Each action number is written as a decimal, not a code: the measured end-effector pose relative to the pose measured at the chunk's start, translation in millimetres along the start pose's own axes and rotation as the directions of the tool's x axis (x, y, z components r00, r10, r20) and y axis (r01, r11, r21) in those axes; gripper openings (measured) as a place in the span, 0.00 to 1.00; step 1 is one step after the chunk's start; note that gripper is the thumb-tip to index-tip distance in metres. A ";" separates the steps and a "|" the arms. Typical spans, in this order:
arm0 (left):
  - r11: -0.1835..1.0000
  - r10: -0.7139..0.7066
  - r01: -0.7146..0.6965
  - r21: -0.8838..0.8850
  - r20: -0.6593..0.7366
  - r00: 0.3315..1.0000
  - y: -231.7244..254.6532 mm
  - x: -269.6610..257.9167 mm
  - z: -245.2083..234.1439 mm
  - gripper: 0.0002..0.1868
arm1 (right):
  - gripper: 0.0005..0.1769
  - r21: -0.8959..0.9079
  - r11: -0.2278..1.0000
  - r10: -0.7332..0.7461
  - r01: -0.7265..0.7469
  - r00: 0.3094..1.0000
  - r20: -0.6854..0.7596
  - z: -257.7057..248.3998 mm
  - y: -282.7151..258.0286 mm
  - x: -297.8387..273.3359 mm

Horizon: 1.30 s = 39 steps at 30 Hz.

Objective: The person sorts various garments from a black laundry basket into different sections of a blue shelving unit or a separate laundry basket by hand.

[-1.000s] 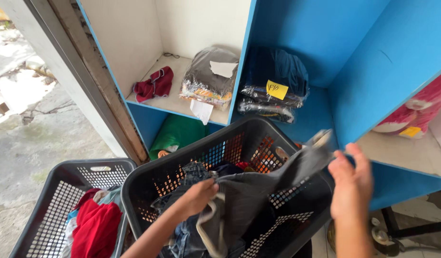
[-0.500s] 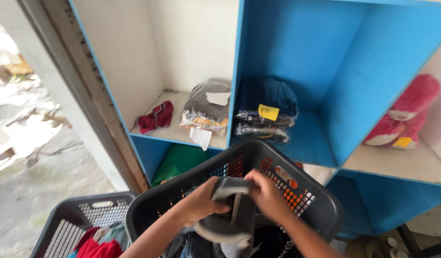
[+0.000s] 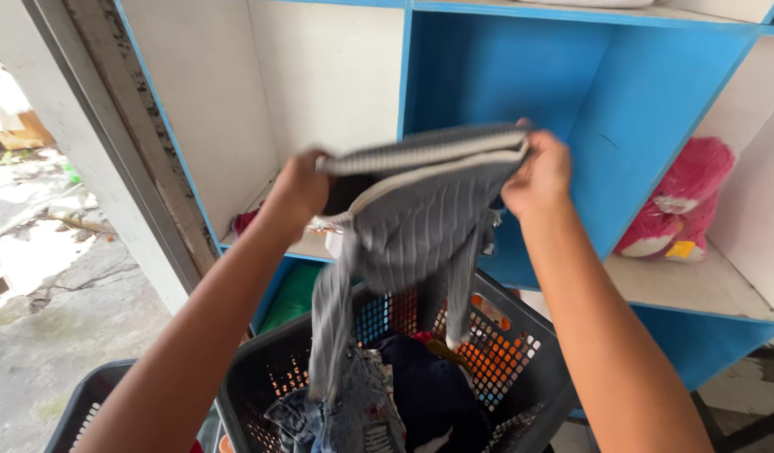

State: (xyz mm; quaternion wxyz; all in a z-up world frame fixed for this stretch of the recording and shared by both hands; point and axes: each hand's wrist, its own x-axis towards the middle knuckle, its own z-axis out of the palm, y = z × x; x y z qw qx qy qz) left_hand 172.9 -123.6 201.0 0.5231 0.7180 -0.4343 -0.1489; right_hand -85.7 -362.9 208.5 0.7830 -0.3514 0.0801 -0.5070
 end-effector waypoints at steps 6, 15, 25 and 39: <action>0.987 -0.129 0.150 -0.060 0.263 0.956 -2.1 -36.7 25.4 0.19 | 0.10 -0.515 0.857 -0.040 0.006 0.998 -0.056 -21.8 27.6 -42.8; 0.528 -0.426 0.721 -0.448 0.595 0.682 -102.7 -174.9 99.6 0.17 | 0.43 -0.835 0.146 0.388 0.531 0.746 0.542 -27.6 101.6 -219.7; 0.970 0.163 -0.205 0.132 0.272 0.948 -70.2 -201.6 63.1 0.42 | 0.22 -0.470 0.577 0.710 -0.668 0.695 -0.115 -75.1 155.7 -217.8; 0.570 0.482 -0.490 0.660 0.215 0.850 -65.9 -199.2 62.6 0.25 | 0.16 -0.256 0.813 0.494 -0.523 0.852 -0.171 10.3 115.8 -196.9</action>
